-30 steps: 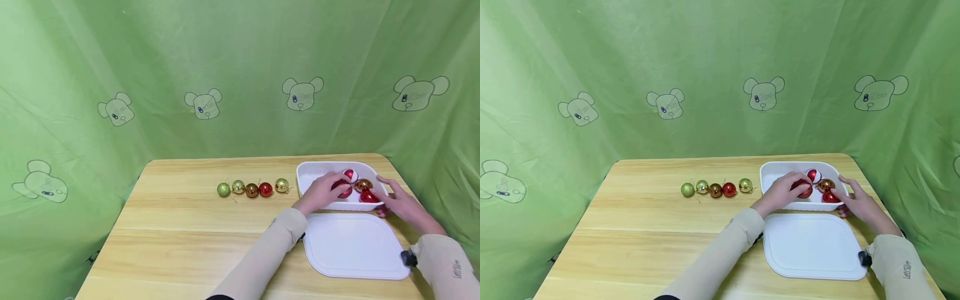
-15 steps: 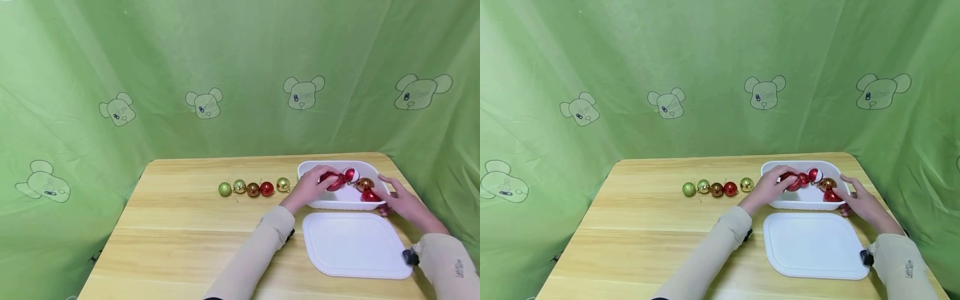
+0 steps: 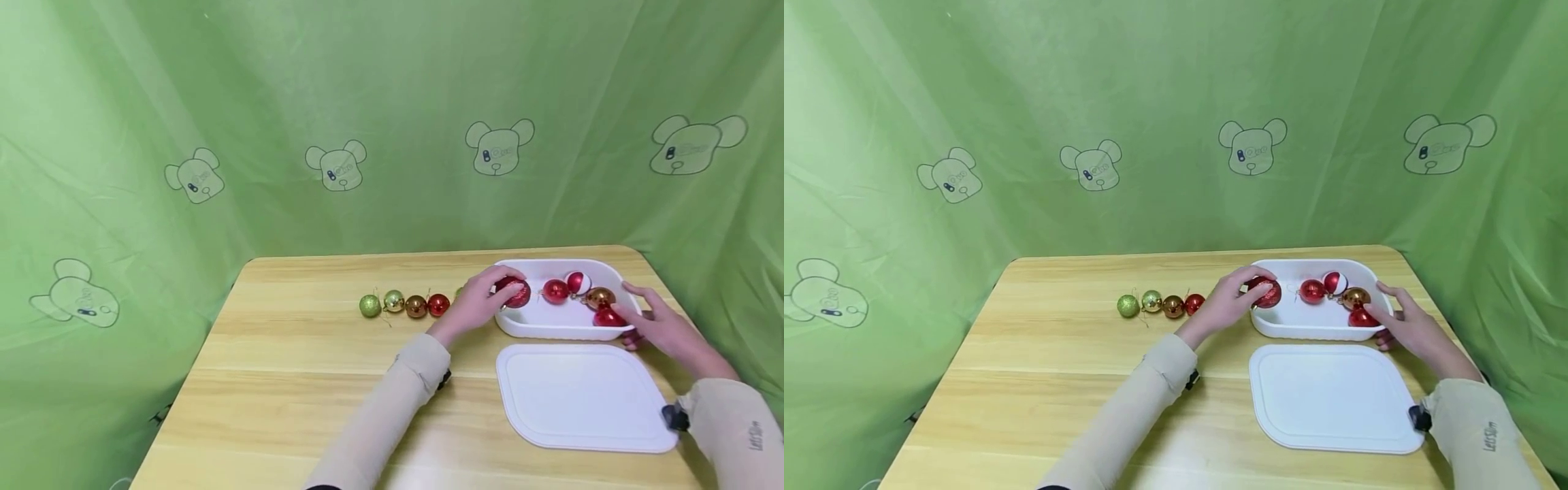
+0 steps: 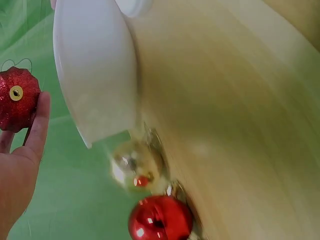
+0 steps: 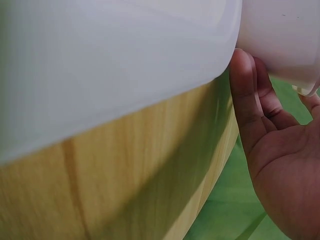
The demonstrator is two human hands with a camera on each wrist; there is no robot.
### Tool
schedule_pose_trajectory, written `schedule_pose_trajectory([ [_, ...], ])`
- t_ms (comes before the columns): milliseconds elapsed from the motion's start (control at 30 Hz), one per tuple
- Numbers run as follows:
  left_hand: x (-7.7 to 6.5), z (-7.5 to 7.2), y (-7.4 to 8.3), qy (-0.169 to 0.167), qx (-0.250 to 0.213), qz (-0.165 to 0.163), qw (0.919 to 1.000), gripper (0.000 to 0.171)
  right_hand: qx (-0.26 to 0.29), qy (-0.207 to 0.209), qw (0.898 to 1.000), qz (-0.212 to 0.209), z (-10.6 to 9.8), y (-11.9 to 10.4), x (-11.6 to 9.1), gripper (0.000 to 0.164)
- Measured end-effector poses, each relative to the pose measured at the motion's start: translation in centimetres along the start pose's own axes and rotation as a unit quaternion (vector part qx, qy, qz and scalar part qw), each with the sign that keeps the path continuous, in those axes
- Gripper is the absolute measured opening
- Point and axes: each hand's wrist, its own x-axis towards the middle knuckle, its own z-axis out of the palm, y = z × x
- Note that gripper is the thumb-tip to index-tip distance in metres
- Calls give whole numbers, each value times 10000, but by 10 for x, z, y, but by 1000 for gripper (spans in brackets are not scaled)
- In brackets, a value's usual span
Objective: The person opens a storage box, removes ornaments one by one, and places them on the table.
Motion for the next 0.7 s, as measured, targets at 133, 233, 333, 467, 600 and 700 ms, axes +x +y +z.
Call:
schedule_pose_trajectory([
  [133, -8, -9, -7, 53, -27, -37, 10000, 33, -19, -22, 10000, 13, 0, 1, 0, 82],
  [233, -14, -15, -12, 112, 56, -42, 9999, 32, 35, -8, 10000, -19, 0, 2, 0, 81],
  [333, -20, -20, -16, 127, 90, -91, 9998, 33, 115, 11, 9999, -48, -1, 2, 1, 81],
  [467, -27, -26, -22, 143, 115, -128, 9997, 33, 177, 0, 9998, -75, -1, 0, 2, 81],
  [600, -32, -29, -29, 158, 229, -41, 9996, 30, 151, -8, 9998, -88, 1, 0, 2, 80],
  [700, -36, -31, -31, 118, 251, -30, 9996, 28, 149, -10, 9999, -84, 2, 1, 2, 79],
])
